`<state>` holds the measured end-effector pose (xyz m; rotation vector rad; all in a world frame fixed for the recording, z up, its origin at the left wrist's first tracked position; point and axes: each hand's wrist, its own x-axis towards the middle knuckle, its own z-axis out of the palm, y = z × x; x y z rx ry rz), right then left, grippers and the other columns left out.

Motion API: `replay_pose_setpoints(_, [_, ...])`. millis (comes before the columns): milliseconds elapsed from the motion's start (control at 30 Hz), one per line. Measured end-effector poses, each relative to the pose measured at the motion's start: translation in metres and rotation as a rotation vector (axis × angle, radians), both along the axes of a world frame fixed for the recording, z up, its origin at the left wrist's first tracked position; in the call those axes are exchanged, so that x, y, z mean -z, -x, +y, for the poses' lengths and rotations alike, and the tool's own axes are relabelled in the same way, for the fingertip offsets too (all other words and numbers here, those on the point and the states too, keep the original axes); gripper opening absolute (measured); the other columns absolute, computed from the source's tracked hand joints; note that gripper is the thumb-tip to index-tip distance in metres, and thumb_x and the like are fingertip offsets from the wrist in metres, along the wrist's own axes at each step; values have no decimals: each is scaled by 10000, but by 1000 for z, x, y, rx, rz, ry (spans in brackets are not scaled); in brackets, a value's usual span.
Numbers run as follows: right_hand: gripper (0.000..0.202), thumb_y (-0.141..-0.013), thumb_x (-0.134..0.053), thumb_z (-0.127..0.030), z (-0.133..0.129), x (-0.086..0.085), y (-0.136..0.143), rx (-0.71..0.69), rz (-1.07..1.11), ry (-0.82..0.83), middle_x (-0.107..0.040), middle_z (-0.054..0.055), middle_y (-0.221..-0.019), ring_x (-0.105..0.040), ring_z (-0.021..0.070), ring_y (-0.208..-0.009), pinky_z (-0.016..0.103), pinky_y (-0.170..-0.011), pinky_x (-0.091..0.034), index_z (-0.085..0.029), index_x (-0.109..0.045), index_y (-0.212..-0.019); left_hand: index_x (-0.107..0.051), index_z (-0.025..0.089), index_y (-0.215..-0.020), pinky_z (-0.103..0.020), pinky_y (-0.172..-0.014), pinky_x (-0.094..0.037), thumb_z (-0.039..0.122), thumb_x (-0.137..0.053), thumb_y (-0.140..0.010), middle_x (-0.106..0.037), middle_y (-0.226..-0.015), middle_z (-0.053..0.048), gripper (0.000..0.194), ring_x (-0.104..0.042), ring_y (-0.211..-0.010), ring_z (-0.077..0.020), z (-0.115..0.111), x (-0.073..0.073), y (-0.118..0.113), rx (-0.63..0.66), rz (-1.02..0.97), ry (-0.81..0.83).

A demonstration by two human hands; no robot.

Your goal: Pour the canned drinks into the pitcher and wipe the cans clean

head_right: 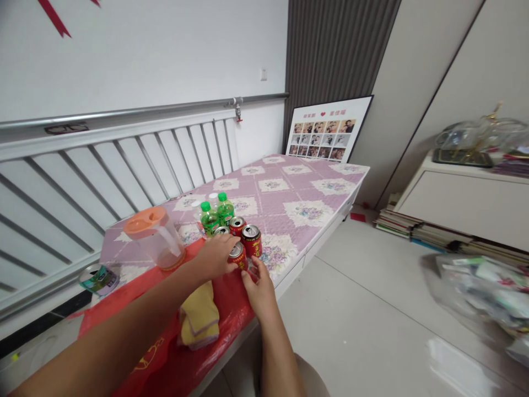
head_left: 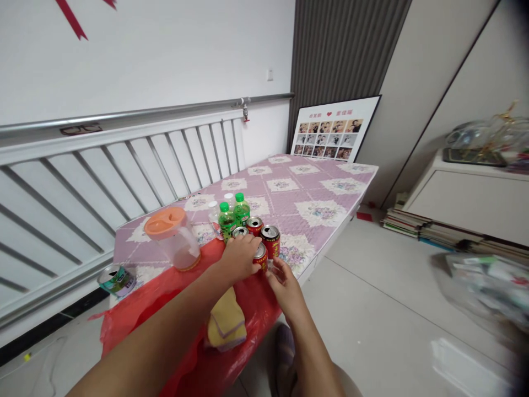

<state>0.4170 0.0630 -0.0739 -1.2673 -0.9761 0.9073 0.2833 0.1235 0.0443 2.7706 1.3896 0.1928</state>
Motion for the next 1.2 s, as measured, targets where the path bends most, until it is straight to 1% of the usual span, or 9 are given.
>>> replay_pose_setpoints(133, [517, -729, -672, -410, 0, 2, -1, 7, -9, -6, -636, 129, -1250, -634, 267, -1086, 453, -967, -501, -196, -607, -1195, -482, 199, -1299, -480, -970, -408, 350, -699, -752, -586, -1289, -122, 608, -519, -1172, -324, 2, 5, -2, -7, 53, -33])
replay_pose_setpoints(267, [497, -732, -669, -396, 1, 6, -2, 7, -23, -18, -645, 130, -1237, -635, 267, -1077, 457, -971, -494, -191, -623, -1182, -442, 209, -1342, -474, -970, -388, 373, -687, -771, -587, -1305, -116, 643, -504, -1191, -310, 4, 8, -2, -21, 86, -53])
replay_pose_setpoints(433, [453, -735, -664, -386, 3, 9, -2, 13, -43, -41, -676, 100, -1189, -642, 256, -1058, 444, -961, -501, -214, -647, -1153, -430, 206, -1363, -478, -960, -377, 381, -693, -776, -571, -1333, -112, 667, -483, -1203, -313, 7, 10, -3, -14, 110, -84])
replay_pose_setpoints(633, [428, -738, -652, -388, 3, 10, -1, 9, -69, -50, -700, 85, -1132, -644, 258, -1049, 435, -935, -514, -226, -659, -1135, -445, 220, -1362, -471, -967, -365, 362, -708, -785, -540, -1374, -109, 650, -450, -1234, -307, 9, 10, -1, 5, 111, -116])
replay_pose_setpoints(900, [443, -741, -648, -404, 3, 11, -1, -6, -80, -45, -694, 94, -1158, -646, 261, -1053, 442, -946, -505, -214, -653, -1141, -407, 221, -1400, -487, -1003, -348, 363, -730, -786, -506, -1419, -97, 707, -404, -1302, -304, 8, 8, 1, 13, 74, -123])
replay_pose_setpoints(1000, [447, -737, -659, -407, 3, 9, -1, -7, -74, -42, -696, 94, -1157, -649, 260, -1034, 446, -943, -503, -210, -651, -1138, -399, 233, -1410, -496, -1013, -355, 394, -732, -782, -471, -1456, -96, 728, -377, -1336, -314, 2, 2, 6, -8, 49, -123])
replay_pose_setpoints(1067, [432, -749, -656, -415, 2, 6, -1, -19, -67, -41, -703, 95, -1141, -658, 254, -1002, 439, -932, -508, -205, -650, -1126, -421, 248, -1397, -512, -1028, -351, 399, -722, -790, -462, -1465, -95, 695, -367, -1351, -322, -6, -4, 15, -34, 9, -109])
replay_pose_setpoints(1133, [393, -766, -647, -433, 1, 2, 1, -46, -62, -38, -726, 90, -1059, -673, 242, -935, 413, -889, -524, -200, -661, -1083, -447, 261, -1380, -521, -1053, -339, 387, -705, -805, -458, -1467, -94, 643, -369, -1355, -321, -20, -8, 28, -53, -49, -79])
replay_pose_setpoints(1200, [353, -774, -641, -453, -1, -3, 5, -82, -64, -29, -737, 70, -905, -679, 227, -820, 376, -792, -545, -196, -675, -1014, -462, 265, -1372, -514, -1083, -324, 376, -687, -815, -448, -1475, -93, 611, -366, -1364, -310, -39, -8, 46, -58, -110, -46])
